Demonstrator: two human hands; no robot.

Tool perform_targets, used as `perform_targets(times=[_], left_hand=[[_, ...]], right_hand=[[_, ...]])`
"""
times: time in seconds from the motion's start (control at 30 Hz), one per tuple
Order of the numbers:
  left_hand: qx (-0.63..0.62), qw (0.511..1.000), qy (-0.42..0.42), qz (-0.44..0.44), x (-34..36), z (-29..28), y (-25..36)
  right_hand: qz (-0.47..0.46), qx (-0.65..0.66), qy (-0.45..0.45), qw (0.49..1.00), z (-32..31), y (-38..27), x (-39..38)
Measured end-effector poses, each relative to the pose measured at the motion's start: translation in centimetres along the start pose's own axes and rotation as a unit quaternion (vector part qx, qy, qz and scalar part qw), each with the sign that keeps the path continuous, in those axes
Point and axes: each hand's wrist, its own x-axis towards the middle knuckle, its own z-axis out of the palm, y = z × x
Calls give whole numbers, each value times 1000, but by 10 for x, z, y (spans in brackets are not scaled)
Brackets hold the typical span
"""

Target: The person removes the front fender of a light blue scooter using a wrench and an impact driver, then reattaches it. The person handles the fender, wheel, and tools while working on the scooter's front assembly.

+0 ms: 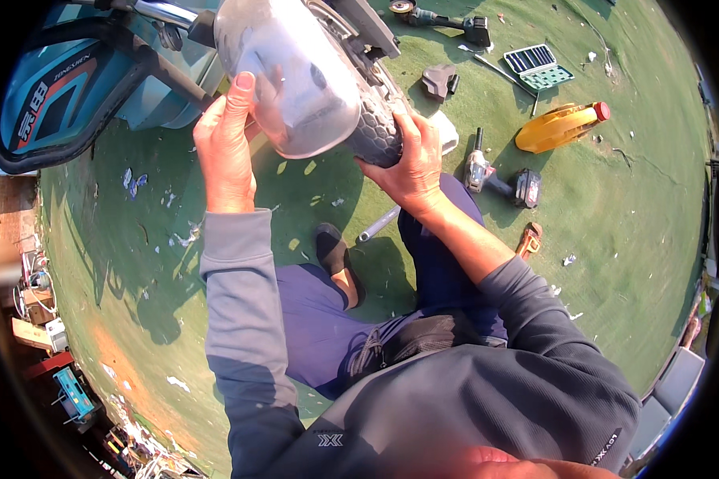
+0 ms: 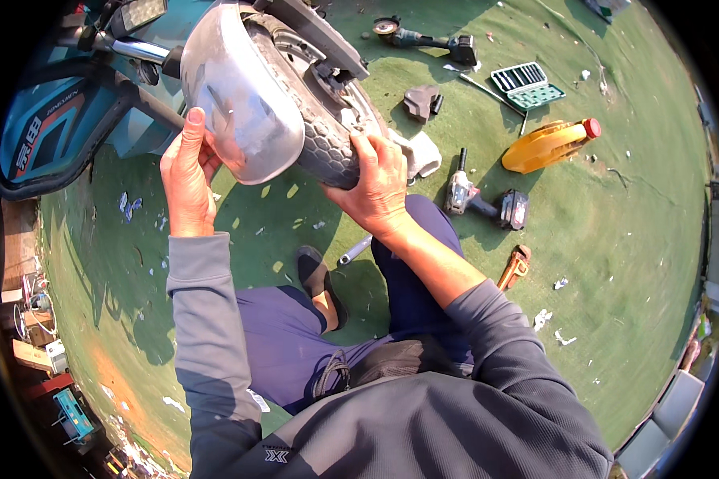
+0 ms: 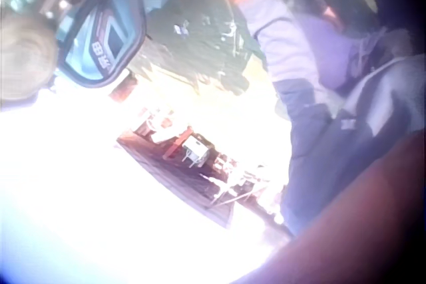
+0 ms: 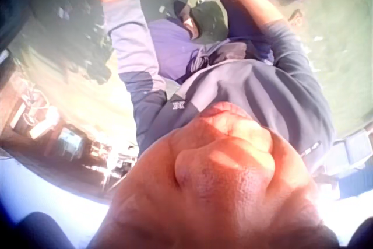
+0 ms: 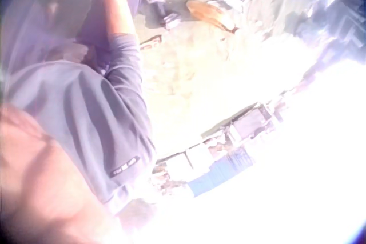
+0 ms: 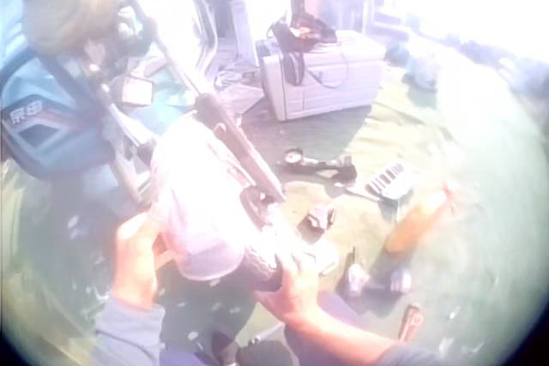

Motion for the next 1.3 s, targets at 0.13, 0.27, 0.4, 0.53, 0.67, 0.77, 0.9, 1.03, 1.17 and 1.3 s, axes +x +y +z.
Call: perform_targets(times=[0.13, 0.27, 0.4, 0.53, 0.67, 0.77, 0.9, 1.03, 1.17, 1.3], left_hand=[[14, 999, 4, -29, 12, -24, -12], [0, 998, 3, -57, 15, -32, -15], [-12, 997, 17, -74, 9, -24, -6], [4, 997, 19, -72, 7, -19, -3], [-3, 997, 25, -73, 5, -16, 0], [-10, 997, 19, -78, 7, -18, -1], [-15, 995, 5, -94, 12, -28, -6], [-29, 994, 11, -103, 15, -36, -10], [-28, 993, -5, -113, 19, -46, -13], [-26, 992, -8, -123, 19, -46, -11]], right_hand=[[-5, 13, 6, 1000, 19, -9, -11], [-16, 26, -7, 1000, 20, -8, -18], [-41, 48, -15, 998, 17, 0, -18], [-47, 89, -7, 995, 9, 18, -26], [-29, 75, -27, 996, -5, 38, -28], [-15, 79, -23, 996, -7, 45, -27], [8, 82, -40, 996, -1, 54, -27], [21, 82, -52, 995, 3, 56, -27], [39, 78, -52, 995, 7, 58, -27], [59, 82, -56, 993, 9, 62, -29]])
